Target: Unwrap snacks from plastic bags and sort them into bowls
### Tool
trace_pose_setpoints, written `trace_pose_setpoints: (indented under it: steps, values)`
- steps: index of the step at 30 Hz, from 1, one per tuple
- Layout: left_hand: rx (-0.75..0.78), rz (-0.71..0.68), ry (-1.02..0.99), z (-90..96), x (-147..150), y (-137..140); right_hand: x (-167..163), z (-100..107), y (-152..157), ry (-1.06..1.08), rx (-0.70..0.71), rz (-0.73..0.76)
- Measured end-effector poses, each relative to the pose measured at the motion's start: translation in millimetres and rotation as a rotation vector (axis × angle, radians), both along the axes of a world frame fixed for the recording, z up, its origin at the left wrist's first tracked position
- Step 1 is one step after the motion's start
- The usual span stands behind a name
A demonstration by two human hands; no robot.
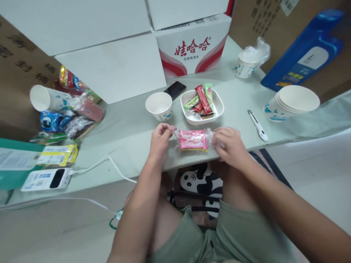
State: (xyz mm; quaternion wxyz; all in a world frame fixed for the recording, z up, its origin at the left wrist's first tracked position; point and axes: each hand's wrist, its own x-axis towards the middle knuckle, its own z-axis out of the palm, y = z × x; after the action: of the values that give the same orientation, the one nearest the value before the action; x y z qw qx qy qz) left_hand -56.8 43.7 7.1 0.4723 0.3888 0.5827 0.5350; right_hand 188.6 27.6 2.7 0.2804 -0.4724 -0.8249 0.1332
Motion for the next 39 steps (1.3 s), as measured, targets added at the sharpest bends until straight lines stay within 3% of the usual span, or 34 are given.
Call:
trace_pose_setpoints:
  steps: [3, 5, 7, 9, 12, 15, 18, 20, 26, 28, 32, 36, 39]
  values:
    - [-0.083, 0.164, -0.176, 1.5, -13, 2, 31, -16, -2, 0.119, -0.046, -0.107]
    - [-0.121, 0.269, -0.152, 3.2, -19, 1, 44, -22, -6, 0.117, -0.079, -0.195]
    - [-0.081, 0.284, 0.035, 5.9, -22, -2, 48, -21, -12, 0.080, -0.022, -0.315]
    - [0.059, 0.137, 0.343, 8.3, -22, -6, 42, -10, -19, 0.057, 0.133, -0.374]
    - [0.200, -0.217, 0.716, 8.1, -19, -13, 18, 12, -22, -0.044, 0.266, -0.140]
    - [0.089, -0.351, 0.848, 3.6, -16, -14, -6, 23, -15, -0.376, 0.157, 0.071]
    - [0.035, -0.261, 0.815, 1.1, -14, -11, -12, 22, -6, -0.623, 0.023, 0.046]
    - [0.041, -0.173, 0.747, 1.9, -12, -8, -7, 18, -5, -0.653, 0.031, 0.012]
    - [-0.040, 0.018, 0.525, 3.5, -15, 1, 16, 7, -16, -0.394, 0.418, 0.103]
    - [-0.039, 0.047, 0.531, 2.3, -18, 4, 23, 3, -19, -0.342, 0.481, 0.161]
    - [-0.040, 0.008, 0.602, 1.4, -21, 8, 27, 7, -20, -0.328, 0.388, 0.249]
    - [-0.057, -0.059, 0.640, 2.4, -21, 9, -9, 30, -7, -0.077, 0.351, 0.117]
    - [-0.174, -0.053, 0.718, 2.2, -24, 7, -54, 36, 6, -0.214, 0.099, 0.228]
